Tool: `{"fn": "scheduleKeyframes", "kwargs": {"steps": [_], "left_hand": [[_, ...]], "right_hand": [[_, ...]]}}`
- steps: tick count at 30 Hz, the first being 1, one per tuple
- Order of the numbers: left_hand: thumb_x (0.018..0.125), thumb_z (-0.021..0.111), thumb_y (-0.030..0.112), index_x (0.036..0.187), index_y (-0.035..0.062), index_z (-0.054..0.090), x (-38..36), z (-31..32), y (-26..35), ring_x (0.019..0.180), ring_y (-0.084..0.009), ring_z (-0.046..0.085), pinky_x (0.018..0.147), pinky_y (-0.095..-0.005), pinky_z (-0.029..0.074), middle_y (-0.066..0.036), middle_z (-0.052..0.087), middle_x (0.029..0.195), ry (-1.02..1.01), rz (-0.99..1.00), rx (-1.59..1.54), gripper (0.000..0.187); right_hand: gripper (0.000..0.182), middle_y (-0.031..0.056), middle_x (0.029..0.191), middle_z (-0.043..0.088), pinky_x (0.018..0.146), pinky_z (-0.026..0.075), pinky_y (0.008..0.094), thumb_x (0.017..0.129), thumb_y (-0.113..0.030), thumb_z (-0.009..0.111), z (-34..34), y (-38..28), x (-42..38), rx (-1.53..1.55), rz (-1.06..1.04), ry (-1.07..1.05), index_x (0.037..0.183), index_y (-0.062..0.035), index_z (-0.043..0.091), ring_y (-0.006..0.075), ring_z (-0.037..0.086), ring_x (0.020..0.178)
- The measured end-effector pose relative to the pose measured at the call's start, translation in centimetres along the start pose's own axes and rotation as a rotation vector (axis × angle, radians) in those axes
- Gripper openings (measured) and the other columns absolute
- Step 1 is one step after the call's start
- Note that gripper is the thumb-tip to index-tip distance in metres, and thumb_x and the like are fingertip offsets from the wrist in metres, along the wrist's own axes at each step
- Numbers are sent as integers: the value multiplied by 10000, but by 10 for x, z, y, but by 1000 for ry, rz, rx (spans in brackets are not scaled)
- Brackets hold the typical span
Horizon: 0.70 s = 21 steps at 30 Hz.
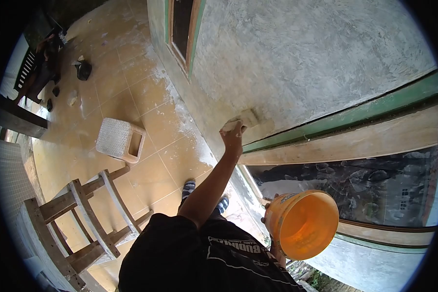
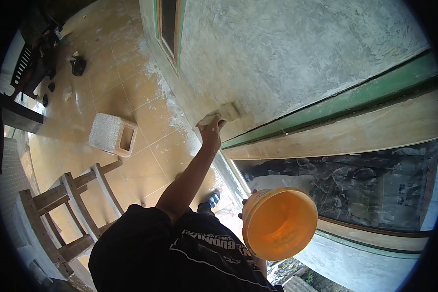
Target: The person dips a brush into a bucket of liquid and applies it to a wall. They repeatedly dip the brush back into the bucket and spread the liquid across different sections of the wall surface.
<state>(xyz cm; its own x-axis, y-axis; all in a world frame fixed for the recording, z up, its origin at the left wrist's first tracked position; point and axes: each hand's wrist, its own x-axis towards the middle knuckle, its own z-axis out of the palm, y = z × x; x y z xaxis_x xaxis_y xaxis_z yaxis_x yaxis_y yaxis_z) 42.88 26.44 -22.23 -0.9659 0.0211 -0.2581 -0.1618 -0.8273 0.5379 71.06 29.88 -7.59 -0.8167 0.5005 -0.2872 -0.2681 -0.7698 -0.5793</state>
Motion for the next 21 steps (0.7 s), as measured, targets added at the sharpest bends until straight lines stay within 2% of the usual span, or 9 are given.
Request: {"fn": "scheduleKeyframes", "kwargs": {"steps": [5,7,9,11,15,16,17,18,21], "left_hand": [[840,578,80,1053,-12,512,-12,33,27,951,-188,546,857,-350,493,-111,529,1050,-33,132,-88,241],[863,534,72,1148,-3,453,-10,25,13,1035,-228,526,899,-363,473,-141,494,1106,-14,106,122,305],[871,527,80,1185,-11,430,-11,25,10,1054,-236,520,909,-365,468,-149,486,1133,-55,98,50,342],[879,520,89,1223,-20,407,-5,22,5,1073,-243,514,918,-366,462,-156,478,1159,-96,85,-24,378],[884,509,84,1204,-96,392,9,-11,-13,1068,-246,529,912,-406,487,-171,477,1165,-162,-121,-7,386],[878,515,77,1174,-99,410,11,-21,-18,1040,-250,547,888,-409,506,-174,488,1146,-114,-136,45,360],[873,522,71,1143,-102,428,15,-30,-25,1011,-254,565,864,-413,524,-176,499,1126,-67,-153,98,334],[873,522,71,1143,-102,428,21,-40,-35,1011,-254,565,864,-413,524,-176,499,1126,-69,-152,99,334],[849,578,71,1084,-93,485,31,-42,-35,950,-239,584,770,-402,561,-156,548,1048,251,-124,45,301]], "right_hand": [[657,238,1230,440,783,536,457,885,-492,435,27,-3,-6,14,30,64,1319,-15,310,374,540,1036],[656,241,1225,441,779,538,453,888,-488,432,21,0,-8,-66,-23,39,1318,-9,308,375,539,1036],[772,299,1212,416,848,431,594,794,-508,571,-8,2,-4,178,-106,165,1299,18,318,486,481,1032],[722,297,1221,412,891,419,557,826,-459,556,-16,-8,-13,150,107,-2,1311,15,310,449,477,1073],[719,297,1229,404,888,425,554,832,-462,543,-10,-10,-16,132,75,-5,1317,12,301,447,475,1079],[719,297,1231,402,887,427,554,835,-463,539,-7,-6,-18,130,67,-13,1319,11,298,447,474,1081],[718,296,1234,399,885,429,553,837,-464,535,-86,-49,-129,127,57,-19,1320,10,295,447,473,1082],[717,296,1236,397,884,431,552,839,-464,530,-81,-45,-123,124,48,-26,1322,9,292,446,473,1084],[715,296,1244,389,881,437,550,845,-467,518,-80,-47,-126,109,30,-50,1328,5,283,445,470,1090]]}}
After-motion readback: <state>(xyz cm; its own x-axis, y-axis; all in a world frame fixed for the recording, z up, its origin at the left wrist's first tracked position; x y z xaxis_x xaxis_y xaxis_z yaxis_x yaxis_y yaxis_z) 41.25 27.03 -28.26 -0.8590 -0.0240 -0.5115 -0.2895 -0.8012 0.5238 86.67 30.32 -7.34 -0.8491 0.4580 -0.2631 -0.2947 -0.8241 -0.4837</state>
